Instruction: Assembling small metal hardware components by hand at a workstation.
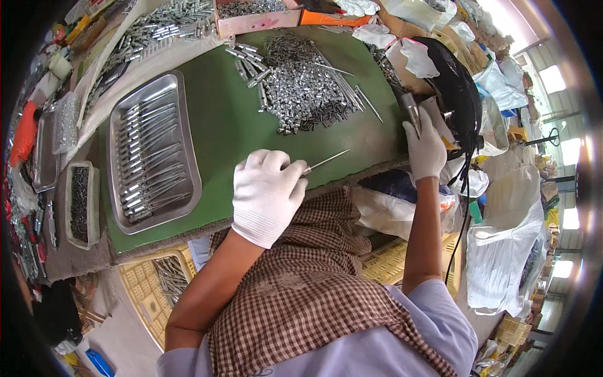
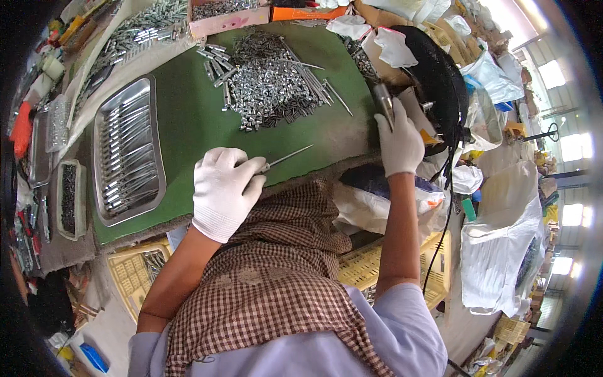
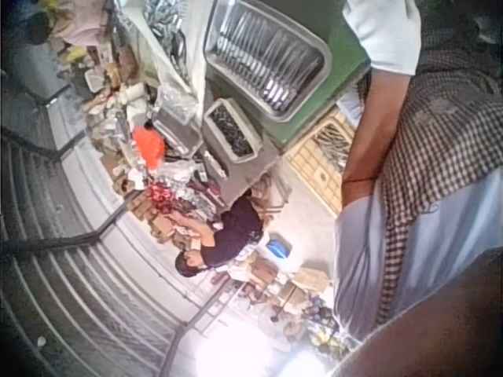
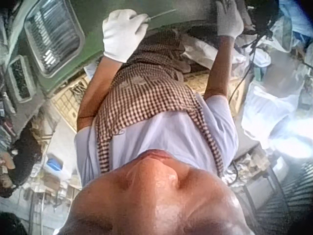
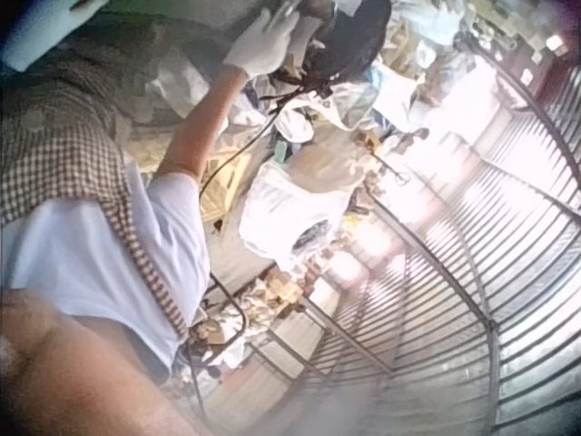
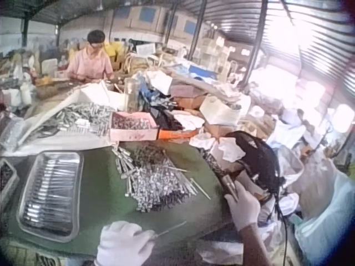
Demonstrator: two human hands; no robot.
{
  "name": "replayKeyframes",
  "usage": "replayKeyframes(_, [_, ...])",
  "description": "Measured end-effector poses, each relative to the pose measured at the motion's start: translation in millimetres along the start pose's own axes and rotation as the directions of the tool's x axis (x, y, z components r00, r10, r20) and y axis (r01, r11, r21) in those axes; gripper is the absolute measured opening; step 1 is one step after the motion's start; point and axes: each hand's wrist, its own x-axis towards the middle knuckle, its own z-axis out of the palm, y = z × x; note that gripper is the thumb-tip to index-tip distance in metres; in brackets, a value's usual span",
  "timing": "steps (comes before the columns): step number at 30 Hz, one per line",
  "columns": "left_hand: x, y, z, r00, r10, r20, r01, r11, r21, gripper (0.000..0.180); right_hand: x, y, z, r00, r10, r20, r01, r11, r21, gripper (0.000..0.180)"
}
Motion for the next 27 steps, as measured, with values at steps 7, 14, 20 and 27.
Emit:
replayKeyframes(7, [7.2,7.9,0.6,0.994,0.09,0.068,-0.091,0.996,0.009,0.013,23.9,-44.1,21.7,0.955,-0.288,0.072,0.262,0.931,0.253,0.021])
replayKeyframes(14, [-7.8,-46.4,-96.3,0.988,-0.063,-0.144,0.092,0.975,0.202,0.018,24.7,-43.1,28.5,0.972,-0.212,0.097,0.191,0.964,0.186,0.024])
replayKeyframes(20, [-31.2,-143.0,-168.8,0.939,-0.338,0.064,0.285,0.869,0.405,0.011,-15.0,-55.3,43.4,0.999,-0.026,0.018,0.009,0.776,0.631,0.017])
replayKeyframes(27, [-19.8,-148.3,-182.5,0.842,-0.425,0.332,0.115,0.744,0.658,0.014,-26.0,-66.7,36.6,0.98,-0.124,-0.155,0.181,0.878,0.442,0.018])
